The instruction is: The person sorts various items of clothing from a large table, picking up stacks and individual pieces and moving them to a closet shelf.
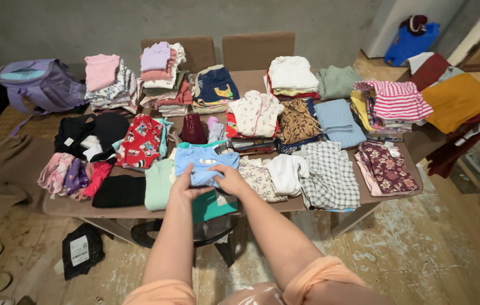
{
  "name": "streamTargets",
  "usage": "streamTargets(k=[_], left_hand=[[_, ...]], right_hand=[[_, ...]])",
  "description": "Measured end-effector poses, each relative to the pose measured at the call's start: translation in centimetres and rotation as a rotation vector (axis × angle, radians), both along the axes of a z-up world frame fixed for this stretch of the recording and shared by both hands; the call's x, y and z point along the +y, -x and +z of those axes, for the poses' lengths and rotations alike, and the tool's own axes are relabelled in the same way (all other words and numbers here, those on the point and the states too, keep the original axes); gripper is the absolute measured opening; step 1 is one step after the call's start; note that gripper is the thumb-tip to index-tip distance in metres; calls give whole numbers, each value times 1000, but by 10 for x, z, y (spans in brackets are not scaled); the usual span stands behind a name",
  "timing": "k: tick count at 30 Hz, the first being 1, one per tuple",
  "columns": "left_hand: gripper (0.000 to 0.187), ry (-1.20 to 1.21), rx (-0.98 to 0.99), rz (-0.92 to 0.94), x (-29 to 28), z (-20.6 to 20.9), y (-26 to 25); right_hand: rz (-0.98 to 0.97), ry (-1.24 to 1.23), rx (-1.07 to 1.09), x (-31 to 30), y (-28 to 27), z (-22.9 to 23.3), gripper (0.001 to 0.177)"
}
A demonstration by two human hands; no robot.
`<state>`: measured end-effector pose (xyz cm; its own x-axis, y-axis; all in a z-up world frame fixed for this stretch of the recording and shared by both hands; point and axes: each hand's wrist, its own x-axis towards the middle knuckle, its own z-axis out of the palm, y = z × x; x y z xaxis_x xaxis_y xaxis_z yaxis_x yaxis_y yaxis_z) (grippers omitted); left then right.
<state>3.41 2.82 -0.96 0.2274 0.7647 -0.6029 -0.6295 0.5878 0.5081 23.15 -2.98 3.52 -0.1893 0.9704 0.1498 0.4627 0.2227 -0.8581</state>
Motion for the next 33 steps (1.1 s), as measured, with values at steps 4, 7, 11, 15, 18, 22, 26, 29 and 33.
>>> streamTargets(k=[4,7,11,15,18,22,26,29,33], left_hand=[[54,-35,-69,-53,21,-29,-1],[51,-34,-20,-48,29,-32,0],[54,-116,73,-1,37,-9,-2],[58,-222,101,60,46,37,8],[53,-238,-30,69,52,78,14],[48,-353,-58,-74,42,122,7],[49,-601,1,-209,15,157,-9],[53,-632,-3,-276,2,172,-30],[65,-685,-18,-413,-8,179,-62]], right_hand=[[79,4,79,-2,-4,3,32],[124,-2,178,6,-9,-5,33],[93,8,287,28,-14,-17,33],[-18,338,782,36,-23,-2,50],[-148,630,959,17,-30,40,67],[124,815,1343,4,-43,70,84],[62,578,1476,42,-63,59,76],[121,513,1629,64,-92,50,66],[86,518,1588,74,-132,46,42]])
